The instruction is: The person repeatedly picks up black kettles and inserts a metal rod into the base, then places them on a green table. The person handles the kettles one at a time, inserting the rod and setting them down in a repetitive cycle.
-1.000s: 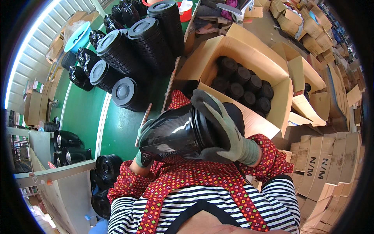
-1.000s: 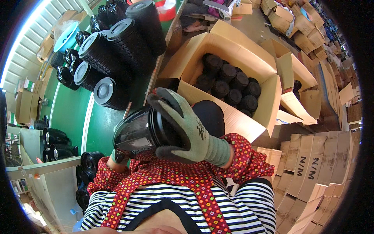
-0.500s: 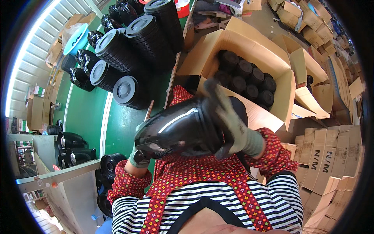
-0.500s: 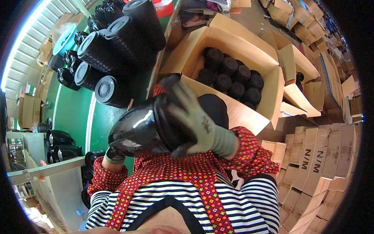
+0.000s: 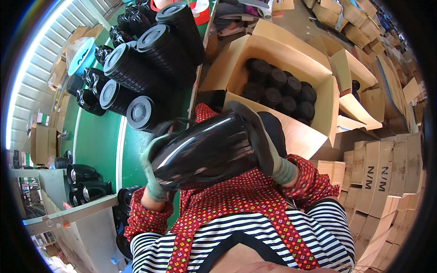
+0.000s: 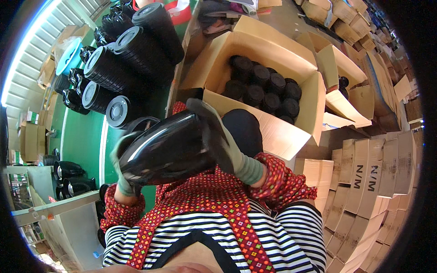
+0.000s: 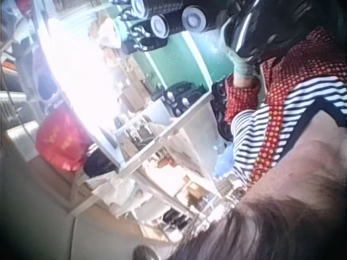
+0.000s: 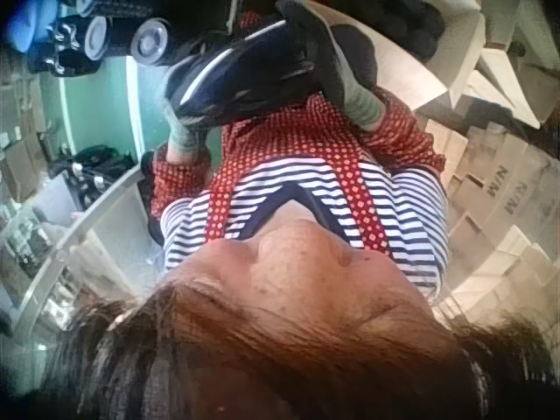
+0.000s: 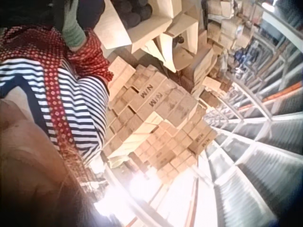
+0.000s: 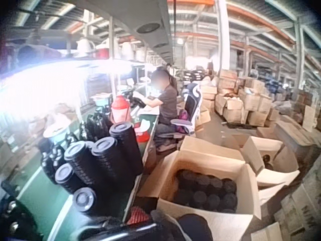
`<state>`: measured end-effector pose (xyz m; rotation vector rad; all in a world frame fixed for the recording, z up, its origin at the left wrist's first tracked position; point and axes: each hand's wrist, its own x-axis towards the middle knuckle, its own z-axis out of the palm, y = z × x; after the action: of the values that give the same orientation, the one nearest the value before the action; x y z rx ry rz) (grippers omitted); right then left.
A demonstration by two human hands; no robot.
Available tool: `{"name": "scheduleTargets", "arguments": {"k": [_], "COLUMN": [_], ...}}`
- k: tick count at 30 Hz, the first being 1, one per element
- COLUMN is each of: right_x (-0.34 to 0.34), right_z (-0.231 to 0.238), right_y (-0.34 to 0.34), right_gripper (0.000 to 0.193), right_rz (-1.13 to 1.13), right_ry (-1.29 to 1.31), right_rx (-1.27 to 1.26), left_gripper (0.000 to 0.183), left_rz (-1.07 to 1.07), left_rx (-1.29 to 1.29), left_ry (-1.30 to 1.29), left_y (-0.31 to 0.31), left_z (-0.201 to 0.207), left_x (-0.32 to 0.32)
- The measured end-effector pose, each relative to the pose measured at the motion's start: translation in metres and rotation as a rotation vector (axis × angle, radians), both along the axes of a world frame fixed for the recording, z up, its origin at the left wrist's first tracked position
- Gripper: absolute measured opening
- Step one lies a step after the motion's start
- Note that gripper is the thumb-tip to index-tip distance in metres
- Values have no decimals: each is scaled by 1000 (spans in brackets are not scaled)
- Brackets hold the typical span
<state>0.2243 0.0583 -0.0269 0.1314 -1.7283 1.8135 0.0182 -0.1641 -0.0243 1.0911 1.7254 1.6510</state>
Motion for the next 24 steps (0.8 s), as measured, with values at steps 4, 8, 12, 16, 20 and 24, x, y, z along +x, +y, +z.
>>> {"name": "scheduleTargets", "arguments": {"k": [4, 8, 12, 16, 20, 24], "right_x": [9, 8, 5, 12, 10, 7], "right_z": [-21, -7, -54, -85, -9, 32], "right_y": [5, -10, -4, 2, -5, 9], "right_gripper": [63, 67, 69, 80, 96, 103], "right_rz": [128, -83, 26, 132, -16, -102], "right_ry": [-443, -51, -80, -523, -389, 51], "right_rx": [-701, 90, -354, -542, -480, 735], "left_gripper": [49, 65, 64, 48, 52, 63], "left_rz": [59, -147, -65, -125, -251, -427], "left_rx": [113, 73, -28, -196, 25, -50], "left_ry": [755, -272, 535, 697, -464, -460], "left_y": [14, -13, 23, 26, 6, 19], "left_z": [24, -97, -11, 61, -5, -65], "left_x": [5, -27, -10, 1, -18, 4]}}
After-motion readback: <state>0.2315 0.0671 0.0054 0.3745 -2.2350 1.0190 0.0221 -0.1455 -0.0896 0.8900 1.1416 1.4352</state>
